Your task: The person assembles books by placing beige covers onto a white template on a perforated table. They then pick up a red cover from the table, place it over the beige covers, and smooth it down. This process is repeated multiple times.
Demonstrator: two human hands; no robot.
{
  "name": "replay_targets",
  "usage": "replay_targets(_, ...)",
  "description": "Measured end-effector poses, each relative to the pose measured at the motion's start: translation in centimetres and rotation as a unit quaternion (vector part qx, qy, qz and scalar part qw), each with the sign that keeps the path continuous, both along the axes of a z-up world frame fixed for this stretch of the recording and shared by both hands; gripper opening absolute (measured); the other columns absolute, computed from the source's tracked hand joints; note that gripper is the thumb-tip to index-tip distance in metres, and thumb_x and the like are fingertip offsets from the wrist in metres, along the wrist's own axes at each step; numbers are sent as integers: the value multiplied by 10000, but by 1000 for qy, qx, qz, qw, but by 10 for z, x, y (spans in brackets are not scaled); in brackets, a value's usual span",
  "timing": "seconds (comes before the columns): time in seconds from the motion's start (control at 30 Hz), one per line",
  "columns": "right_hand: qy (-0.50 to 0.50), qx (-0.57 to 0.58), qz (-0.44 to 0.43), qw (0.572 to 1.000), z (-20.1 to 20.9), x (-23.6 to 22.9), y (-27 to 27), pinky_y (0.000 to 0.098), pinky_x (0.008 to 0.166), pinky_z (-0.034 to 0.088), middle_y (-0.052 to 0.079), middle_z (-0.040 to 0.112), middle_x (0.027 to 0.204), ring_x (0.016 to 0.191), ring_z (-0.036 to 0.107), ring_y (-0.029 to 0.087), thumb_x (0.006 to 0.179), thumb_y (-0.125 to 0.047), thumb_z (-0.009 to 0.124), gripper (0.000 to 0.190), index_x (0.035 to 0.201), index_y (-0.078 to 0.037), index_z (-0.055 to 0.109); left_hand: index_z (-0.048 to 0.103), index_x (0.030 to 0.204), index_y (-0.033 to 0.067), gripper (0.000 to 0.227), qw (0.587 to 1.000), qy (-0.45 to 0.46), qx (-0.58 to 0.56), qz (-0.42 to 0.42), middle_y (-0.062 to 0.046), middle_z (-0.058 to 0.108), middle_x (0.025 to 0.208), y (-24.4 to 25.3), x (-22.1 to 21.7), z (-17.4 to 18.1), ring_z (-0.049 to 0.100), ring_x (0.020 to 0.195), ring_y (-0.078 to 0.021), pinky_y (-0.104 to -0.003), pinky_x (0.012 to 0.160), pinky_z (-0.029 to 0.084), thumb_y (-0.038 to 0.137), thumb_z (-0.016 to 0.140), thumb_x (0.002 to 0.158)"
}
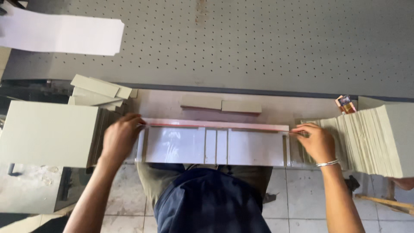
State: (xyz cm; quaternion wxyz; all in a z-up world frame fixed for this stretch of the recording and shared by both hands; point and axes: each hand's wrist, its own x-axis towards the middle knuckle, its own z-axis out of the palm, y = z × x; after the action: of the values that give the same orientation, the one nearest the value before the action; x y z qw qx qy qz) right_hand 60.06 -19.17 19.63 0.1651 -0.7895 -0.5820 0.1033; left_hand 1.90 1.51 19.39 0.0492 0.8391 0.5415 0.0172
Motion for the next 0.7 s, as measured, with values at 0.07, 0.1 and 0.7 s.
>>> replay_targets(0.07, 70, 45, -22, 996, 5, 8, 11, 345, 916, 544, 9, 785, 1065, 1071, 729, 245, 801, -260, 882, 163, 914, -168, 809, 748, 972, 350, 155, 997, -70, -28, 19, 167, 710, 1209, 28, -15, -15, 729, 1047, -170, -333, 828, 585, 405, 793, 835)
replay_targets(0.1, 141, 85, -42, 985, 8, 12, 20, 371, 910, 529, 75, 784, 1056, 1051, 725, 281, 773, -282, 927, 267, 894, -81, 800, 761, 958, 292, 239, 988, -138, -59, 38, 162, 723, 1218, 43, -23, -22, 718, 1101, -187, -348, 883, 578, 399, 853, 766)
replay_targets(0.7, -5, 49, -231, 972, -42, 66, 284, 623, 1065, 459, 282, 454, 1532, 1368, 485, 484, 862, -492, 819, 763, 1522, -223, 546, 472, 1567, 55, 817, 963, -182, -34, 193, -298, 513, 1516, 282, 143, -64, 527, 1368, -480, -664, 1061, 472, 425, 789, 911)
